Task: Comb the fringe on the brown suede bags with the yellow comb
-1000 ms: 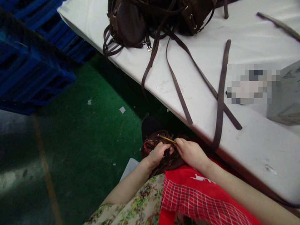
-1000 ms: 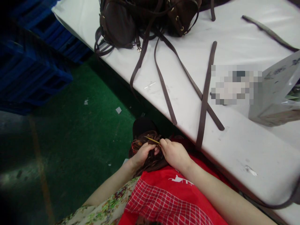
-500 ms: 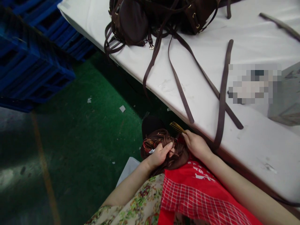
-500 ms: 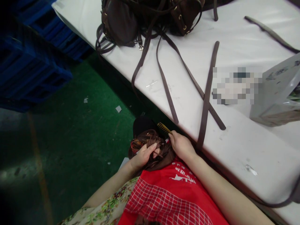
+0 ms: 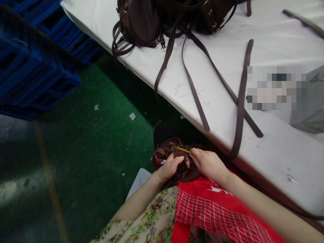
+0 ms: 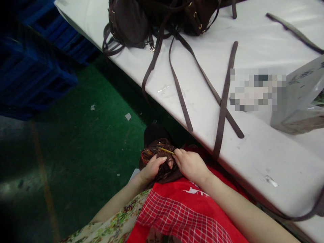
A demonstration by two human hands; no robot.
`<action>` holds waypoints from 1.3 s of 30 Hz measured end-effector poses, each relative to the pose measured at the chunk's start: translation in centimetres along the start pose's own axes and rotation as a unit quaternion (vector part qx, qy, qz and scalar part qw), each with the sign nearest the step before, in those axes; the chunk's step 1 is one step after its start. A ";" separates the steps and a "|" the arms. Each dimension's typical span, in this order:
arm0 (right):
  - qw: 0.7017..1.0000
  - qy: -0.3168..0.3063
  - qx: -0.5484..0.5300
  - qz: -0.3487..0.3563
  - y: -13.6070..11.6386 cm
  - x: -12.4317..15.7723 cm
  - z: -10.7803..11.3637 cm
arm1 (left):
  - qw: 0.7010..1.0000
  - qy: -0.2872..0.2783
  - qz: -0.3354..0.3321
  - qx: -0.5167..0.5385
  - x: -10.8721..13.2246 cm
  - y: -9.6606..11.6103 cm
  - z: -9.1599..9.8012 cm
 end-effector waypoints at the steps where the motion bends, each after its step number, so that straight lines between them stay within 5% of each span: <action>1: 1.000 -0.001 0.008 -0.006 0.0 0.0 -0.1 | 1.000 -0.001 0.000 0.002 0.0 0.0 0.0; 8: 0.997 0.007 0.042 -0.059 1.1 -0.3 -0.6 | 0.999 -0.003 -0.033 -0.014 0.1 0.4 -0.2; 21: 0.972 -0.035 -0.014 -0.230 6.2 -2.0 -3.1 | 0.995 0.024 0.013 -0.092 0.8 -0.2 -0.2; 30: 0.968 0.112 -0.190 -0.123 3.3 0.1 0.4 | 0.998 0.025 -0.009 0.054 0.0 -1.0 0.6; 39: 0.969 0.062 -0.234 -0.044 1.1 0.8 1.5 | 0.998 0.046 -0.018 0.038 -0.2 -0.4 0.7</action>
Point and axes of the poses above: each hand's wrist, its own x-axis away from the middle knuckle, its own z-axis out of the back of the hand, y = z × x, the point moved 3 cm from there along -x, towards the middle knuckle, and after that the axes turned 3 degrees about x, right-handed, at the moved point
